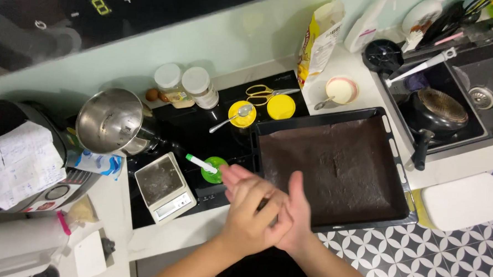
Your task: Shaping dark-colored dough balls, weighing them on a scale, and placing them in an oven for baking.
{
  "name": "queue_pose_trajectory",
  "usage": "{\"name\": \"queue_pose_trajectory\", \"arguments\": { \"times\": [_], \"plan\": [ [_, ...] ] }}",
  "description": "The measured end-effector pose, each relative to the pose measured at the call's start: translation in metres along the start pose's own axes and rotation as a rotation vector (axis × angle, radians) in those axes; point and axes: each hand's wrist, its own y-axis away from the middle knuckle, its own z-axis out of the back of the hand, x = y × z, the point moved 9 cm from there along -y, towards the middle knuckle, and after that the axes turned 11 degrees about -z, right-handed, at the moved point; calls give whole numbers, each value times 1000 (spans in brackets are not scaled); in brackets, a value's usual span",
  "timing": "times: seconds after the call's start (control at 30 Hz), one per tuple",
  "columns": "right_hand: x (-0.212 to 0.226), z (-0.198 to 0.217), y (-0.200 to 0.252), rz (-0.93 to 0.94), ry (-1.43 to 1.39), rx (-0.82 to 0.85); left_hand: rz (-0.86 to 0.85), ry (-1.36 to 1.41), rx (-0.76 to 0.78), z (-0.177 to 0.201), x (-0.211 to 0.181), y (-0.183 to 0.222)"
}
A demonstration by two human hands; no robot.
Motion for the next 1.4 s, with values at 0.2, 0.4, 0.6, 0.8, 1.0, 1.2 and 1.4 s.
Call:
{"name": "queue_pose_trajectory", "arguments": {
  "times": [0.2, 0.4, 0.6, 0.8, 1.0, 1.2, 1.4],
  "plan": [
    [10, -2, -1, 21, 90, 13, -62, 55, -39, 13, -6, -10],
    [2, -9, -6, -10, -250, 30, -14, 72, -57, 14, -7, -6],
    [-10, 13, -5, -7, -309, 39, 14, 31, -108, 14, 1, -4],
    [8, -9, -4, 21, 20, 69, -114, 84, -67, 23, -16, -14],
    [2, -12, -9, -3, -106, 72, -107, 109, -64, 20, -10, -9],
    [-3, -6, -8, 25, -19, 86, -22, 10, -81, 18, 0, -15],
    [9, -7, -1, 65, 29, 37, -51, 60, -47, 10, 3, -8]
  ]
}}
